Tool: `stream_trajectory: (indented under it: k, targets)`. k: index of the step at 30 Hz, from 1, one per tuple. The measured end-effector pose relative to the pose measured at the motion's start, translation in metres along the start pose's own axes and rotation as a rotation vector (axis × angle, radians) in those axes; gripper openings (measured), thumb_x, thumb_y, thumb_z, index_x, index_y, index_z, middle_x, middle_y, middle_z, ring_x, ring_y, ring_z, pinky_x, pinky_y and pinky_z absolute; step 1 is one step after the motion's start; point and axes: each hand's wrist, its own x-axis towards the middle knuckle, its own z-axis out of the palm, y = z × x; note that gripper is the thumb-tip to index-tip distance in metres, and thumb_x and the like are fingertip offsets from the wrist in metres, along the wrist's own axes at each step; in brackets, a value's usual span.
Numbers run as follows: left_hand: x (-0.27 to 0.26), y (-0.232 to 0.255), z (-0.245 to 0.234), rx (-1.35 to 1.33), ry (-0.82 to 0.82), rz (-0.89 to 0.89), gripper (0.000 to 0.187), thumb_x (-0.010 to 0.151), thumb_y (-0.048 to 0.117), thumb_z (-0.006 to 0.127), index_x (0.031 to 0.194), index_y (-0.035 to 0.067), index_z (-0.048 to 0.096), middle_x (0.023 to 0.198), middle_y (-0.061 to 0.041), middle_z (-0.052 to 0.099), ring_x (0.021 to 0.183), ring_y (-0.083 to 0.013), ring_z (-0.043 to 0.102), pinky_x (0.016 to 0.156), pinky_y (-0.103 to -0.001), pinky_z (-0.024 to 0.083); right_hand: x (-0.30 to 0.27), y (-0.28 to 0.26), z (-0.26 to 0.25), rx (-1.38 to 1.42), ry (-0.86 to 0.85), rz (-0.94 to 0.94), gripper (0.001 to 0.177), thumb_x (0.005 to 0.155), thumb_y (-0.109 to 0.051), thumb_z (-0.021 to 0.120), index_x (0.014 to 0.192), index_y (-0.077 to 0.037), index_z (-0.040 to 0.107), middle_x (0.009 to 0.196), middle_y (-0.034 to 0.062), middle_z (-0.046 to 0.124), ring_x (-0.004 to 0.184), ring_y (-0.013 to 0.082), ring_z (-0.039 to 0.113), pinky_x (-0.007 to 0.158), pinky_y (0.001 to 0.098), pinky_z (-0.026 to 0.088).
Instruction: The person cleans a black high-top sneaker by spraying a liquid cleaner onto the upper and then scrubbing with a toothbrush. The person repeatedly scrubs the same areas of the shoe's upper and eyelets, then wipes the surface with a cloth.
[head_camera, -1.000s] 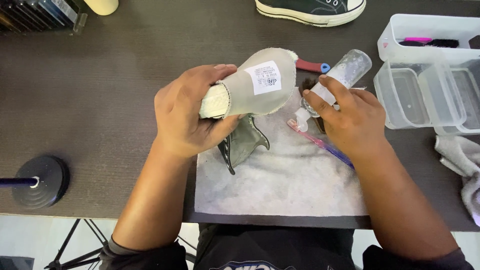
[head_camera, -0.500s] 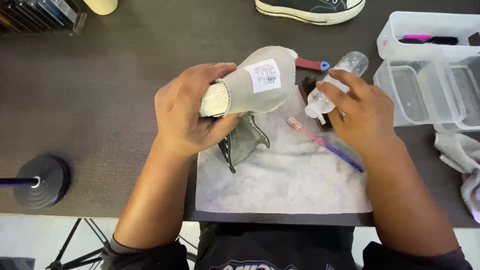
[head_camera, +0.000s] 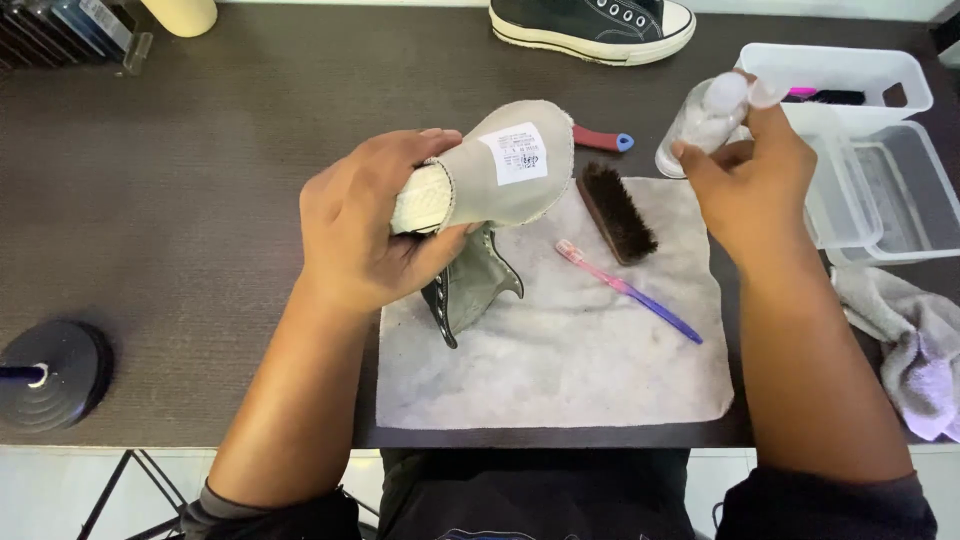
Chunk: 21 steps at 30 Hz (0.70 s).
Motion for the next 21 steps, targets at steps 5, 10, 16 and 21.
stream_trajectory:
  k: [5,10,16,21]
  targets:
    - [0.002,0.002,-0.002,-0.022,-0.003,-0.009,0.042,0.102,0.024,0.075,0.127,-0.002,0.053,0.118,-0.019,0.073,0.102,-0.0359,0.078,0.086,-0.041,0.065,0.021,0.021,0.013,0.084,-0.001,-0.013,0.048,0.092,-0.020,0.080,0.132,-0.006,0.058,0.109,0.0027,0.065,0.068,0.0147,0.060,0.068,0.0331,0.052]
    - [0.001,0.003,-0.003,-0.007,0.004,-0.008,0.041,0.103,0.026,0.073,0.126,0.000,0.053,0.117,-0.016,0.073,0.099,-0.0344,0.078,0.082,-0.039,0.063,0.031,0.017,0.022,0.260,-0.027,0.084,0.058,0.090,-0.009,0.078,0.140,-0.001,0.049,0.117,0.0118,0.067,0.079,0.0214,0.073,0.060,0.0340,0.069]
    - [0.001,0.003,-0.003,0.002,-0.005,-0.013,0.041,0.102,0.025,0.075,0.126,0.000,0.053,0.117,-0.015,0.073,0.100,-0.0334,0.078,0.082,-0.040,0.064,0.032,0.020,0.023,0.202,-0.058,0.230,0.076,0.092,-0.016,0.080,0.152,-0.002,0.036,0.140,0.0159,0.051,0.063,0.0256,0.076,0.063,0.0334,0.066]
    - [0.001,0.002,-0.003,-0.027,-0.009,-0.008,0.042,0.102,0.024,0.075,0.126,-0.001,0.053,0.118,-0.018,0.073,0.103,-0.0355,0.077,0.086,-0.042,0.065,0.016,-0.006,0.001,-0.001,-0.109,0.274,0.042,0.090,-0.028,0.078,0.115,-0.011,0.048,0.142,0.0103,0.061,0.059,0.0266,0.072,0.066,0.0372,0.054]
